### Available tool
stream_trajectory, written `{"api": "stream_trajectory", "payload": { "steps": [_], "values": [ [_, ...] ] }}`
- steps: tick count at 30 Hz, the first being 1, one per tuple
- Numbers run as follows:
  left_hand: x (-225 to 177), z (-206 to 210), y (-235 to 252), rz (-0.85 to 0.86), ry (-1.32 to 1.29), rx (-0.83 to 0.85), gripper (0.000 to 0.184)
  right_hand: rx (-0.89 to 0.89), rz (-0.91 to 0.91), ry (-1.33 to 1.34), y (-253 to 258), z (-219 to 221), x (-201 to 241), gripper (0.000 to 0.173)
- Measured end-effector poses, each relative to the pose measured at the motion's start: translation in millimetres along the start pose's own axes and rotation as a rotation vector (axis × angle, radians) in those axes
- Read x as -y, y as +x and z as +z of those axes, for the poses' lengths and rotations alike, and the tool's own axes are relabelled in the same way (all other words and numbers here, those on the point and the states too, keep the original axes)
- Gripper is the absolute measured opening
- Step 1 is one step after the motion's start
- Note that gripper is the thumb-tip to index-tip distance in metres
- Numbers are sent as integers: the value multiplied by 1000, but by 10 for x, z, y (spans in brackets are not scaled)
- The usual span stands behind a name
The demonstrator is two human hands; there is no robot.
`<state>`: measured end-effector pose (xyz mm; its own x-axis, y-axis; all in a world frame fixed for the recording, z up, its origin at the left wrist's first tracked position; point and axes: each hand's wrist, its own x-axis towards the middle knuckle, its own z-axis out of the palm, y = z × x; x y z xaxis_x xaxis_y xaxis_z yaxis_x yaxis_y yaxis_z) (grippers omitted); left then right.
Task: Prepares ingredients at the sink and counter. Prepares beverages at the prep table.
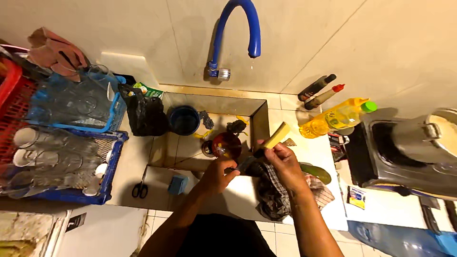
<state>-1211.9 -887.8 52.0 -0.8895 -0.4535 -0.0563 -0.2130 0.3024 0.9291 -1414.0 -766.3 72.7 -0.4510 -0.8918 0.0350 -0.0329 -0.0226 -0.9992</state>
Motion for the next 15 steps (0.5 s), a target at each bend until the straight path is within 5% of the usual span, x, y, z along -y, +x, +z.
{"api": "stream_trajectory", "payload": {
  "steps": [3,8,11,15],
  "values": [
    [-55,68,-10,7,42,-54,24,146,79,-165,-148,-5,-140,15],
    [-109,160,-96,37,164,-101,21,138,29,-4,-365,152,-417,5],
    [-209,-88,-437,-10,275,-279,49,51,-3,13,-409,133,-445,10],
    [37,-735,-1156,-144,257,-473,61,-81,-62,-16,-470,74,-447,10]
  ]
}}
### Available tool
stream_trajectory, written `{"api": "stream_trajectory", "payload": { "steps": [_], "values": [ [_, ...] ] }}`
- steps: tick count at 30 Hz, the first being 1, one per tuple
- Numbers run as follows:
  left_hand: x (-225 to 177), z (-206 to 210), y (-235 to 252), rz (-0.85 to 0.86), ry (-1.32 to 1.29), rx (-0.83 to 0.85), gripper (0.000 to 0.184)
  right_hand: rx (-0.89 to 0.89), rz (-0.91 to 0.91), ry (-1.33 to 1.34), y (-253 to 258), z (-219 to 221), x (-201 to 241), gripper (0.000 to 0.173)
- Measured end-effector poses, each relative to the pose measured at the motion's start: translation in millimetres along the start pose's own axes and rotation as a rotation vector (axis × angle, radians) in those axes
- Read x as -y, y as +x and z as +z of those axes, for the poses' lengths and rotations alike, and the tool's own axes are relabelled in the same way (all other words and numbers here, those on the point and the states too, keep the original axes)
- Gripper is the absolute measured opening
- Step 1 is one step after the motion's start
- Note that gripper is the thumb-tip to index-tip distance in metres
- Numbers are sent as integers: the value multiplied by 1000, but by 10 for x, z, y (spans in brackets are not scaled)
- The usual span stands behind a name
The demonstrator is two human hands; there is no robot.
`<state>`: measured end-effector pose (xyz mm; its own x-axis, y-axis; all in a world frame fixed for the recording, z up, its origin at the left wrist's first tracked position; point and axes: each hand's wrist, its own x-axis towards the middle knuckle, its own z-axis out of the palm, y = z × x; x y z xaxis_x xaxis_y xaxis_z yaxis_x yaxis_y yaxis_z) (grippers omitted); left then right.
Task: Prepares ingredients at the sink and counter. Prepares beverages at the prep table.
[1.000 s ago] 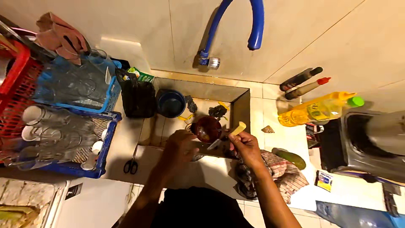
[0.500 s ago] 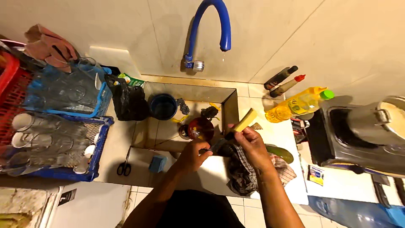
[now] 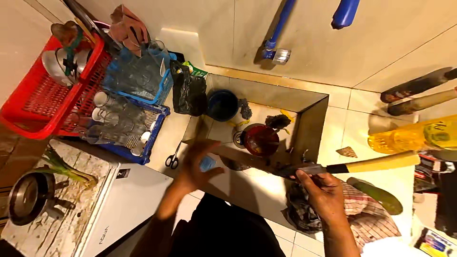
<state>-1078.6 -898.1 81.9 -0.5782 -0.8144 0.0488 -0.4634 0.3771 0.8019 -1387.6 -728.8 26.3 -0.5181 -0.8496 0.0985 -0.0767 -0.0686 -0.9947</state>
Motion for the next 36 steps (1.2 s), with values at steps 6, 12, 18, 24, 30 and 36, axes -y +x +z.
{"api": "stream_trajectory", "payload": {
  "steps": [6,12,18,24,30,36],
  "values": [
    [813,-447,-177,-145,-70,234,83,-178,116,-357,-116,338,65,20],
    [1330,-84,-70,143,-231,327,104,-268,40,-455,-250,1011,165,23],
    [1383,160,0,56,-490,360,88,-192,-80,-227,-571,1579,300,10],
    [1405,268,-47,92,-462,382,78,-124,-152,-279,-786,2050,423,9],
    [1331,381,-145,-23,-403,323,73,-116,-200,-435,-795,2284,392,16],
    [1327,382,-156,-19,-342,318,72,-92,-223,-518,-754,2395,354,17]
  ]
}}
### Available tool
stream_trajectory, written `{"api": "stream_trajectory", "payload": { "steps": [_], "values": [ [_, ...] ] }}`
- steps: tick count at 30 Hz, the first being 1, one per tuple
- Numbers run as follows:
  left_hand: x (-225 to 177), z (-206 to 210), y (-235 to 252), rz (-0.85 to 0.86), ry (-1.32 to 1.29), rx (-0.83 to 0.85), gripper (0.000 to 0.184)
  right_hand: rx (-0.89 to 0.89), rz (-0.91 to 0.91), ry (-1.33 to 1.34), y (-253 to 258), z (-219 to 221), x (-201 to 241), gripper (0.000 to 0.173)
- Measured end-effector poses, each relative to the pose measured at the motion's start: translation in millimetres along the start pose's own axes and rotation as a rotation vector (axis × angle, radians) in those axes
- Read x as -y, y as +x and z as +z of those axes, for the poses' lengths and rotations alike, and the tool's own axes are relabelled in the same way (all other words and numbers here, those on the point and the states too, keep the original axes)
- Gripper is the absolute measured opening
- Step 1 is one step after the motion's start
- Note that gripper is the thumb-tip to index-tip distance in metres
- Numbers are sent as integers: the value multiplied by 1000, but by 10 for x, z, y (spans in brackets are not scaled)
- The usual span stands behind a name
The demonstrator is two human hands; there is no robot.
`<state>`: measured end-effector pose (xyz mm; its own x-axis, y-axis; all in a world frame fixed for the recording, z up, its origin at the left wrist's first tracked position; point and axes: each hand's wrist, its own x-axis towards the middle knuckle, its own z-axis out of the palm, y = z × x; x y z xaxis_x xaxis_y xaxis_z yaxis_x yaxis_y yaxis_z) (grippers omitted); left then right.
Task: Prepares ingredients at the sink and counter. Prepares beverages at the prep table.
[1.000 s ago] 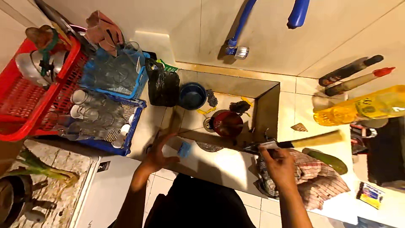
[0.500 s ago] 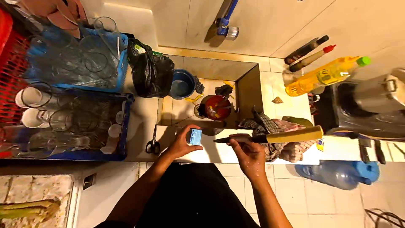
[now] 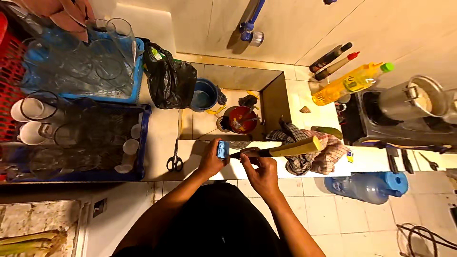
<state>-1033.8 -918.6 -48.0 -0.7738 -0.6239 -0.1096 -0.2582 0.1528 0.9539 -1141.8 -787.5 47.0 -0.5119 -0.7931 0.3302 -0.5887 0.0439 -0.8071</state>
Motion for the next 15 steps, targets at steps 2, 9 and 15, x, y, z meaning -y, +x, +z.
{"api": "stream_trajectory", "payload": {
  "steps": [2,9,15],
  "values": [
    [-24,0,-4,-12,10,1,71,9,0,-37,2,31,-2,18],
    [-12,9,-2,38,41,-26,67,29,-24,-91,23,68,33,19],
    [45,38,4,68,38,-40,69,57,-28,-144,27,94,75,19]
  ]
}}
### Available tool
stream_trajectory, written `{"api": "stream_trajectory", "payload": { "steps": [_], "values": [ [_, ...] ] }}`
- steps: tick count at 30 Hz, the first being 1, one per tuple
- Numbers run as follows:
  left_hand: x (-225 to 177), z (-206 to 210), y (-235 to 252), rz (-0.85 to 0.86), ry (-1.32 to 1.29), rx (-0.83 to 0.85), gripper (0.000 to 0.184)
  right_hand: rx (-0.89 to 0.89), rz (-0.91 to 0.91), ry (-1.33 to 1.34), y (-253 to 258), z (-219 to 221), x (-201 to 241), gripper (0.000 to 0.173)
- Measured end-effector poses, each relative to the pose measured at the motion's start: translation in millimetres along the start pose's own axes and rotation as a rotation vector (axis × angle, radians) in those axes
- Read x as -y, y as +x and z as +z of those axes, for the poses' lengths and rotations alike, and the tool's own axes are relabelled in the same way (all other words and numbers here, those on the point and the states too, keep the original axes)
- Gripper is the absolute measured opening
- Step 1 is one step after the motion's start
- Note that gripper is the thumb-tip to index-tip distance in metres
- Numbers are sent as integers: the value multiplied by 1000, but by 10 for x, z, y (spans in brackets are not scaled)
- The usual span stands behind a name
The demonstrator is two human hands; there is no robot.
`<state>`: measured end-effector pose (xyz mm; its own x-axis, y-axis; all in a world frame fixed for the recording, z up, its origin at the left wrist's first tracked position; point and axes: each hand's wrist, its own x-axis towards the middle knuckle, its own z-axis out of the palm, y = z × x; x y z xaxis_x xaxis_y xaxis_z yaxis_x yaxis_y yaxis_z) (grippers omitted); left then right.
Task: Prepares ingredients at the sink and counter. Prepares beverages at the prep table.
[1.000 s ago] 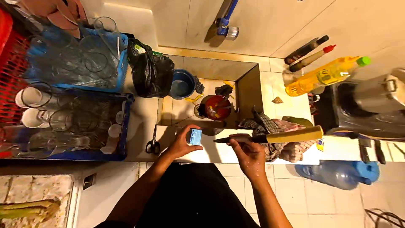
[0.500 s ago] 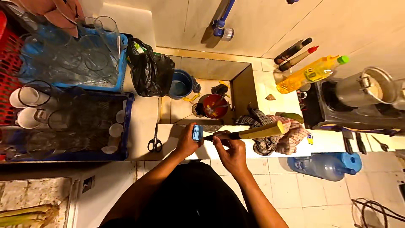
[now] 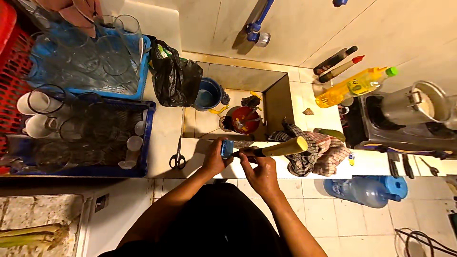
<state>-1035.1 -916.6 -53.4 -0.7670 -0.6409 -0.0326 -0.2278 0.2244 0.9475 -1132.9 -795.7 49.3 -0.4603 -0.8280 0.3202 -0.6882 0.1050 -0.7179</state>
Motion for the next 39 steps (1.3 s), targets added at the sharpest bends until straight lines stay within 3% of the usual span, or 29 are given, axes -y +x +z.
{"api": "stream_trajectory", "payload": {
  "steps": [12,17,21,24,26,28,30,32,35,39],
  "values": [
    [-57,-5,16,-12,-6,29,64,107,-47,-116,55,-16,18,21],
    [-84,-116,125,-13,-67,203,63,255,-112,-130,205,-135,-51,25],
    [-155,-258,272,43,-81,445,60,398,-151,-127,342,-240,-132,28],
    [-317,-399,380,-6,-3,652,64,462,-190,-108,401,-276,-156,28],
    [-230,-370,365,16,-26,608,68,452,-188,-92,391,-277,-164,29],
    [-94,-291,254,21,-111,425,76,413,-177,-78,367,-266,-159,28],
    [-53,-249,117,22,-152,266,69,389,-167,-60,345,-251,-151,27],
    [-39,-253,61,39,-175,233,56,391,-172,-46,342,-246,-152,26],
    [-86,-352,149,-7,-186,366,50,436,-188,-39,383,-269,-156,24],
    [-226,-542,361,-81,-118,636,56,458,-227,-61,451,-290,-144,26]
  ]
}}
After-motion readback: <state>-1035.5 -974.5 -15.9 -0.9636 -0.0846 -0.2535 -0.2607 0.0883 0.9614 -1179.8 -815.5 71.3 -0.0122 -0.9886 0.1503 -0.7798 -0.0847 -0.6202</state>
